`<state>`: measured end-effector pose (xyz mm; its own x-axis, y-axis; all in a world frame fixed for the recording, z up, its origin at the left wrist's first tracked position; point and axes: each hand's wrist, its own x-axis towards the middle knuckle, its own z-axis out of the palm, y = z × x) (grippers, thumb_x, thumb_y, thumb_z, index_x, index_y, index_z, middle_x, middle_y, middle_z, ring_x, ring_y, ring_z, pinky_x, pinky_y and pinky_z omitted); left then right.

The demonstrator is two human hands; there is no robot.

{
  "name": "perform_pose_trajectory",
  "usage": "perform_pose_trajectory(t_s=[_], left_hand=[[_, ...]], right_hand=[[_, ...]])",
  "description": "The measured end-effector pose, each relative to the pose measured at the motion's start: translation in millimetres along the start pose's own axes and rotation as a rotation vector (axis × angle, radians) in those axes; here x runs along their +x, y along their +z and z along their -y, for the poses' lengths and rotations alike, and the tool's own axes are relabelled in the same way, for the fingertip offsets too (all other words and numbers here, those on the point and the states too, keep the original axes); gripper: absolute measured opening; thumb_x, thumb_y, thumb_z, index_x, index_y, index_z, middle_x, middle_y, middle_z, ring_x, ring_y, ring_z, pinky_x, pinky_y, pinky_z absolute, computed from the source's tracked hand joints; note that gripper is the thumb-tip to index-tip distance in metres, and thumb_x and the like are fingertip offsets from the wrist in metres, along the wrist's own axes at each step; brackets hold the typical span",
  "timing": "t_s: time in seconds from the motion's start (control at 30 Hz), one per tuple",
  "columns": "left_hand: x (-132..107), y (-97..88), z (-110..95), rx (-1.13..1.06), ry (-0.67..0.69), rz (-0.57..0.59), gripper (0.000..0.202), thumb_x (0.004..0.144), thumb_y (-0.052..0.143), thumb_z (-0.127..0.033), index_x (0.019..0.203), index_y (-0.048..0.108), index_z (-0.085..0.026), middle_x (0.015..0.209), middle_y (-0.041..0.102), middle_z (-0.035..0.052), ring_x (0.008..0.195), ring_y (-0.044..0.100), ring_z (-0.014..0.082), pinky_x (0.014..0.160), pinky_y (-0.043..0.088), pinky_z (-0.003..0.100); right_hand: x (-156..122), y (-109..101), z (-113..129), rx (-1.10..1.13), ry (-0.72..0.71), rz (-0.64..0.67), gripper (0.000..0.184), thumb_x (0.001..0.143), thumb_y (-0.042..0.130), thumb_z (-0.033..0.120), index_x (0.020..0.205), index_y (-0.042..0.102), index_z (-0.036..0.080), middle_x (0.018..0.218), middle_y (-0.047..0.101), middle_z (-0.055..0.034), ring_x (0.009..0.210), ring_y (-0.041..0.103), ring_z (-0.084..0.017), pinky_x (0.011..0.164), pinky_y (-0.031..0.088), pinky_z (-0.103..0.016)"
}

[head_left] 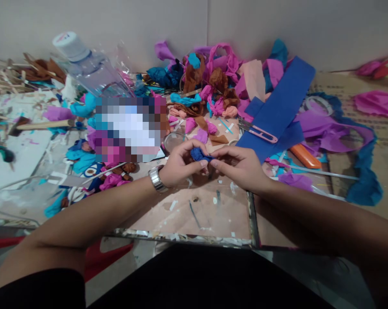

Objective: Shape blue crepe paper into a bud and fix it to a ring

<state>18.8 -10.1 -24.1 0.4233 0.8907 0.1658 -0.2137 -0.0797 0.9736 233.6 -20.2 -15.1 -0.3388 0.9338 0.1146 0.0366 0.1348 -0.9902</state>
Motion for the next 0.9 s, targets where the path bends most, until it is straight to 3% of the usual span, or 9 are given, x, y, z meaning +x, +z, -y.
perform_pose_trajectory(t_s=[0.4,0.63,0.9], left_hand=[[-1.2,-3.5,3.2,-0.007,0.023,0.050,0.030,0.090,0.085,-0.031,0.108,0.064,-0.019,0.077,0.076,-0.0007,0.063,0.074,0.0135,0.062,0.059,0.023],[-1.5,-3.2,4.6,-0.022,0.006,0.045,0.034,0.087,0.086,-0.032,0.110,0.064,-0.020,0.078,0.076,-0.0002,0.062,0.073,0.0149,0.061,0.059,0.025],[-0.3,-5.1,10.0,-0.068,0.000,0.031,0.041,0.087,0.086,-0.034,0.116,0.061,-0.021,0.077,0.073,-0.0017,0.061,0.071,0.0134,0.061,0.058,0.023]], right_hand=[[2.4,-1.0,3.5,-0.028,0.004,0.055,0.028,0.101,0.071,0.041,0.091,0.077,0.016,0.079,0.075,-0.0028,0.059,0.066,-0.010,0.056,0.053,-0.024],[2.2,1.2,-5.2,0.151,0.021,-0.034,0.027,0.093,0.082,0.040,0.099,0.064,0.022,0.082,0.068,0.0034,0.057,0.066,-0.009,0.052,0.054,-0.022],[-1.2,-0.1,-0.9,0.090,-0.043,-0.005,0.020,0.101,0.072,0.037,0.110,0.076,0.020,0.101,0.078,-0.0047,0.059,0.068,-0.009,0.053,0.055,-0.024]])
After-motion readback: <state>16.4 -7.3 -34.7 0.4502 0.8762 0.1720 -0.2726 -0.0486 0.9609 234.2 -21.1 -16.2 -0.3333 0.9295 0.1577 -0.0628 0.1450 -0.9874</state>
